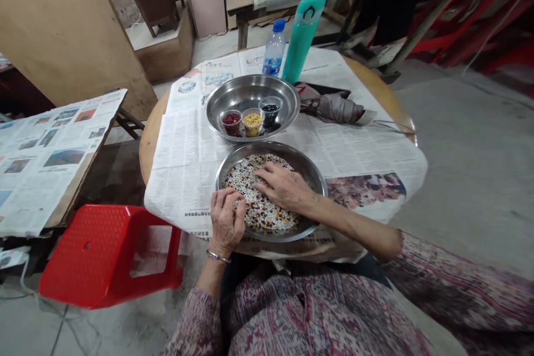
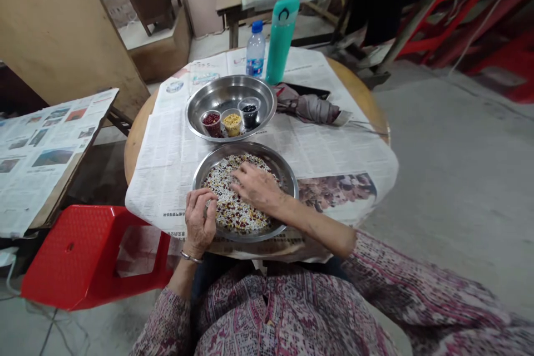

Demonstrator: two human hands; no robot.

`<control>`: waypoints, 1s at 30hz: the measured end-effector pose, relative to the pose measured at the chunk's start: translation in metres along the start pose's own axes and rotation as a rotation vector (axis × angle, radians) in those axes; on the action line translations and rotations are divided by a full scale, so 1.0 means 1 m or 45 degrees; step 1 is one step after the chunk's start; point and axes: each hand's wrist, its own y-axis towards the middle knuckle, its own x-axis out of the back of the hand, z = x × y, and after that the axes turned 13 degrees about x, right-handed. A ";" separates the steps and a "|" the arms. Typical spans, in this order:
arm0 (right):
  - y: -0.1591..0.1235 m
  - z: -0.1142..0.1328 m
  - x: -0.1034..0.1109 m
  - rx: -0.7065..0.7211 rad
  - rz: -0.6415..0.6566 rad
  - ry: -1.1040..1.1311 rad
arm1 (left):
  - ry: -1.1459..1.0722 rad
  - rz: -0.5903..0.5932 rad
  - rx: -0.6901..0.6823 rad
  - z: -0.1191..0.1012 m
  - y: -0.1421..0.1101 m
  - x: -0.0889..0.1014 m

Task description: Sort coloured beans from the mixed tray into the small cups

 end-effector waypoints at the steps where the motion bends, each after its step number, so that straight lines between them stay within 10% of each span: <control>1: -0.001 0.006 0.000 0.059 0.037 0.031 | 0.002 -0.001 -0.003 0.000 0.000 0.000; 10: -0.036 0.022 0.015 0.403 0.300 0.360 | 0.003 0.010 0.015 0.002 -0.001 -0.001; 20: -0.019 -0.035 0.007 0.010 -0.154 0.118 | -0.017 0.004 0.004 0.001 0.000 -0.001; 30: -0.013 0.028 -0.004 0.578 0.110 0.257 | 0.004 -0.012 0.005 0.002 0.000 -0.001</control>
